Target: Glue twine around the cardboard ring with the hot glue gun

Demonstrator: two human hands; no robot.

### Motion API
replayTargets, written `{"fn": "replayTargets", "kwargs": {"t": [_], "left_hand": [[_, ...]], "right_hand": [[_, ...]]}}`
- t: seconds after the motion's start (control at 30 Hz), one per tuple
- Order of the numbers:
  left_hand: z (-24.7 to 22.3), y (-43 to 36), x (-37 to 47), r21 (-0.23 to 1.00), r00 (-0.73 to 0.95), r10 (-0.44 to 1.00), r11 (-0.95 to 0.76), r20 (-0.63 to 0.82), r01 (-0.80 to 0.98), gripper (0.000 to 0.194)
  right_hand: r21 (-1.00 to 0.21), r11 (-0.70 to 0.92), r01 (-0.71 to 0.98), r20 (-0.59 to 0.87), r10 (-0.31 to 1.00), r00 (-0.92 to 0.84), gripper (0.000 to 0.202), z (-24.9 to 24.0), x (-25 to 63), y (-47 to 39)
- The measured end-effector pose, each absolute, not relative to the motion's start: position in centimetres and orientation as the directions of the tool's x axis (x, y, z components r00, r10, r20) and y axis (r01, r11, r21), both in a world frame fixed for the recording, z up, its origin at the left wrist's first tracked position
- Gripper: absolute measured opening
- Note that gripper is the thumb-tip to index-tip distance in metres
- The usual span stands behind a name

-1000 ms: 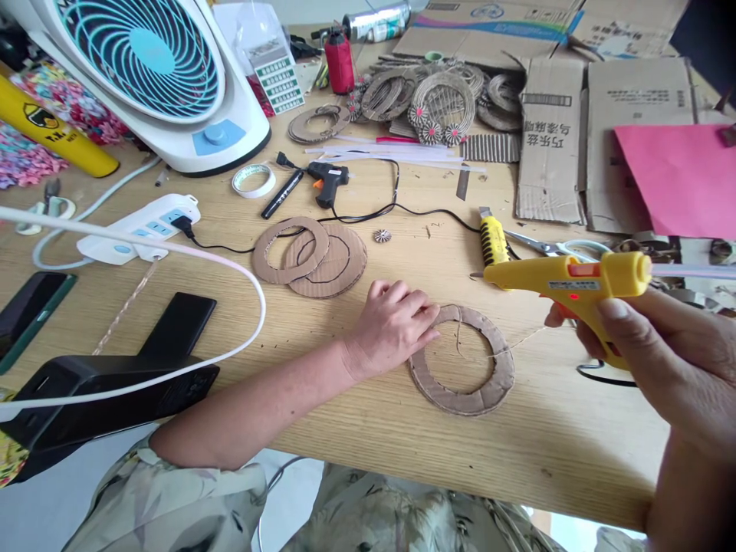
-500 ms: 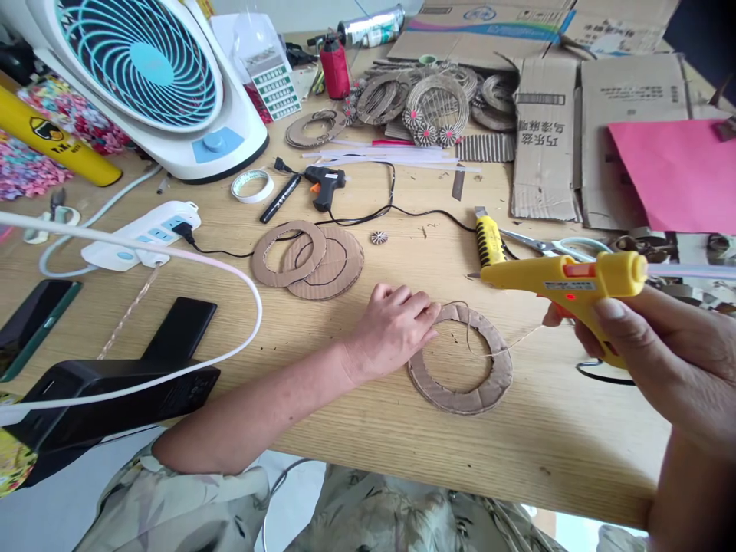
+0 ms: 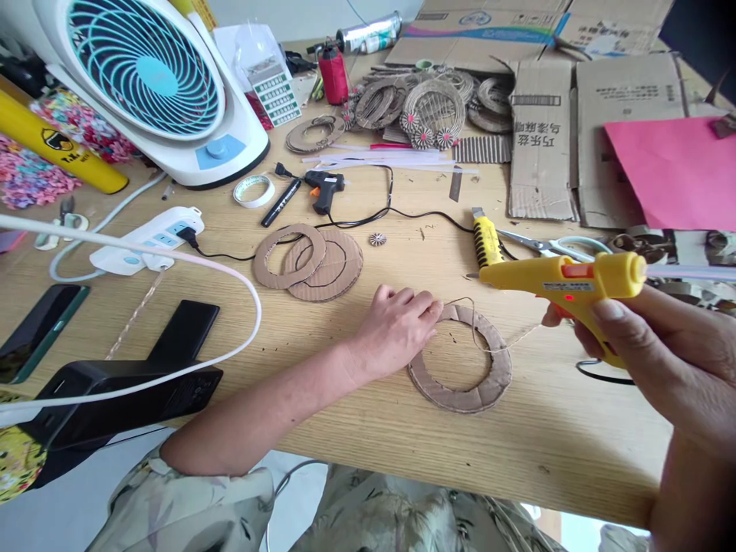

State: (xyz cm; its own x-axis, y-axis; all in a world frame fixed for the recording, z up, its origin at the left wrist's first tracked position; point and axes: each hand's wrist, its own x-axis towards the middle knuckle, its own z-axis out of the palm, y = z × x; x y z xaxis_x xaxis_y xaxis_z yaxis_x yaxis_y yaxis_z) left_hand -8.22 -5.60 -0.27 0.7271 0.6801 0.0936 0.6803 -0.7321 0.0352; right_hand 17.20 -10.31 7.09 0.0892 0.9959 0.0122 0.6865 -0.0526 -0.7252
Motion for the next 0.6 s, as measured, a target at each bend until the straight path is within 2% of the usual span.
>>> {"fn": "replayTargets", "kwargs": {"t": [0.33, 0.5, 0.6], "left_hand": [[-0.1, -5.5, -7.9, 0.029, 0.721, 0.692, -0.722, 0.033, 0.692, 0.036], [-0.7, -5.1, -8.6, 0.146, 0.702, 0.709, -0.703, 0.067, 0.696, 0.052], [-1.2, -4.9, -9.1, 0.22, 0.692, 0.712, -0.698, 0.114, 0.682, 0.043]], "right_hand": [[-0.737, -0.02, 0.675, 0.05, 0.995, 0.084, 0.044, 7.1, 17.1, -10.4], [-0.724, -0.021, 0.69, 0.064, 0.993, 0.097, 0.043, 6.8, 17.7, -10.3], [-0.704, 0.046, 0.709, 0.088, 0.996, 0.022, 0.041, 6.4, 18.4, -10.1]]}}
